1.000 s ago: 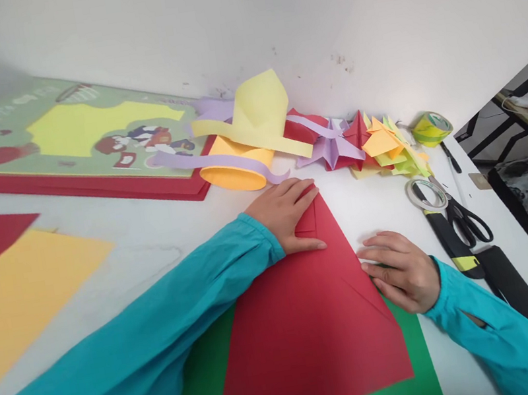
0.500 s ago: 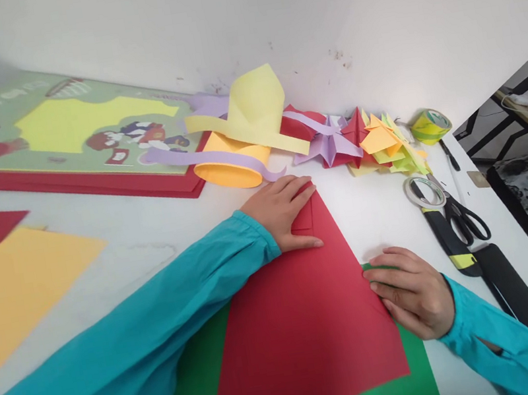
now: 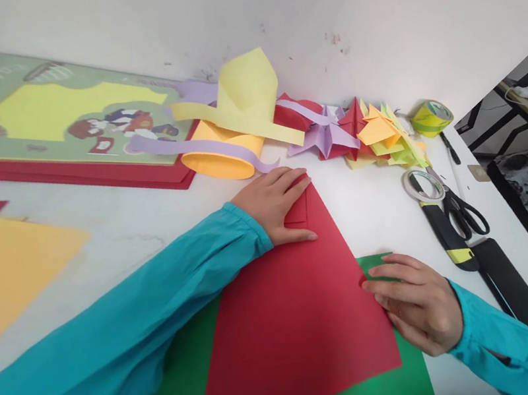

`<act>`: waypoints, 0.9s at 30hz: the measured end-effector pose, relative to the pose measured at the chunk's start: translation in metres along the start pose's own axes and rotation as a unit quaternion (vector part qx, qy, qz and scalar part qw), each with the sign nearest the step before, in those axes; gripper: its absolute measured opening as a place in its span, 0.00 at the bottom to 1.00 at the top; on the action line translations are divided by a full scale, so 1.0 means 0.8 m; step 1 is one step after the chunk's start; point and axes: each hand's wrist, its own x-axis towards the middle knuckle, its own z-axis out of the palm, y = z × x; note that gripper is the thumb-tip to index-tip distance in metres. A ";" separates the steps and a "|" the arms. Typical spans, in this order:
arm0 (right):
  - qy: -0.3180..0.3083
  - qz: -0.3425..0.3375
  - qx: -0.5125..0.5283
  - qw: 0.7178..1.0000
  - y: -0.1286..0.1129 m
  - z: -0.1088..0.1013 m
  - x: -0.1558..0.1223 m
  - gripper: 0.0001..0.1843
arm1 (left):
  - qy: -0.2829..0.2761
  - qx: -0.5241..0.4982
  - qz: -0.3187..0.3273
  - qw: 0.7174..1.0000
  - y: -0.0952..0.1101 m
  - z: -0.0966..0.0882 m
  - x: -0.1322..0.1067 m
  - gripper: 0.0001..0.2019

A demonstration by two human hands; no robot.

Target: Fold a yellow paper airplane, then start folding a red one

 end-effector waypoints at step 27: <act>-0.132 -0.012 -0.013 0.991 -0.011 -0.029 -0.004 0.12 | -0.005 -0.001 -0.001 1.000 -0.001 0.001 0.000 0.49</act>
